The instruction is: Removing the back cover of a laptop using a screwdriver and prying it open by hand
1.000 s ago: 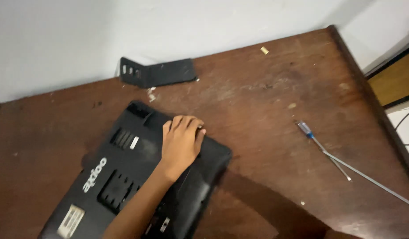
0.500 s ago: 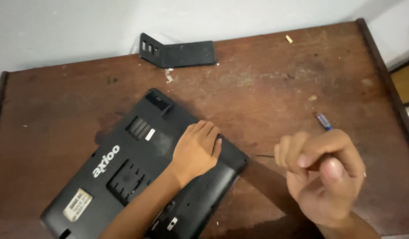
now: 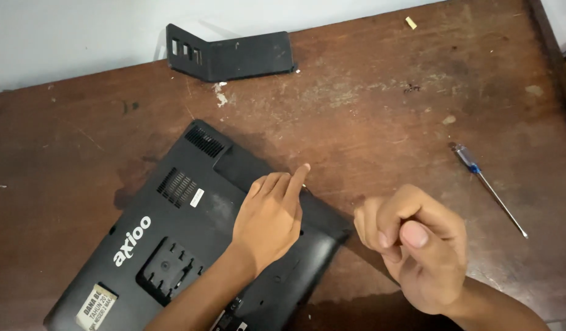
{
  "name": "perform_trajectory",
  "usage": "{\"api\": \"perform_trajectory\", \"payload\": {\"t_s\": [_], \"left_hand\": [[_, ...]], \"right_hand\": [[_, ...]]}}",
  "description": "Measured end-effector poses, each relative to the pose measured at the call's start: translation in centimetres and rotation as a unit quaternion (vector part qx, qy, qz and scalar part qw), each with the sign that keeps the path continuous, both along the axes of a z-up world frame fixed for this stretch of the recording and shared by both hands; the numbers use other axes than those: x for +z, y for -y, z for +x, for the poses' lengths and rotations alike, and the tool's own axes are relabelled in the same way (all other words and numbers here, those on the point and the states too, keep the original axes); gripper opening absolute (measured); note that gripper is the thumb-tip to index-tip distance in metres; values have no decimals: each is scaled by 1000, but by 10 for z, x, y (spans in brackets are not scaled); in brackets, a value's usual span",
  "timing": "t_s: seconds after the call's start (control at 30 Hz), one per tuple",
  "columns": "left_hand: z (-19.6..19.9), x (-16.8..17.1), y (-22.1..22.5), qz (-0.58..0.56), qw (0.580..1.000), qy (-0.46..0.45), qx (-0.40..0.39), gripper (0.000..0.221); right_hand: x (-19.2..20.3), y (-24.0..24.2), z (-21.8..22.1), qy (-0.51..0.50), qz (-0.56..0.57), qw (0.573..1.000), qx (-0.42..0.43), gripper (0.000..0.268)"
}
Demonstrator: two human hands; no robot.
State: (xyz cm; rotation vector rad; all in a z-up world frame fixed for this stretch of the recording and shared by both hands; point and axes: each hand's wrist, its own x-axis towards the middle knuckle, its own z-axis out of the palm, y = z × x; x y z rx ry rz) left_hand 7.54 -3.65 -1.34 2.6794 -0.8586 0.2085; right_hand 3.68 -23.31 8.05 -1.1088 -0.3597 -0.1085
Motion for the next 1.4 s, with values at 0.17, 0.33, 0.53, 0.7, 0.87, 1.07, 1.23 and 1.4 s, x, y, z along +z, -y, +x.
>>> {"api": "perform_trajectory", "payload": {"t_s": [0.17, 0.33, 0.53, 0.7, 0.87, 1.07, 1.23, 1.4], "left_hand": [[-1, 1, -3, -3, 1000, -10, -2, 58], [-1, 4, -4, -57, 997, -58, -1, 58], [0, 8, -6, -85, 995, -52, -1, 57], [-1, 7, -6, -98, 994, -49, -2, 55], [0, 7, -5, -88, 996, -17, 6, 51], [-1, 5, -5, -106, 994, -22, 11, 53], [-2, 4, -6, -119, 993, -1, 4, 52], [-2, 3, -6, -115, 993, -5, 3, 51]], "right_hand": [[-1, 1, 2, -12, 6, 1000, 12, 34], [-3, 2, 2, -12, -8, 1000, 10, 35], [-6, 2, 0, 0, -14, 999, 29, 37], [1, 3, 11, 31, 15, 989, 145, 25], [11, 13, 30, 107, -27, 958, 265, 15], [5, 38, 41, 109, -44, 924, 364, 17], [18, 32, 45, 104, -29, 897, 429, 25], [5, 28, 31, 3, -1, 916, 401, 33]]}}
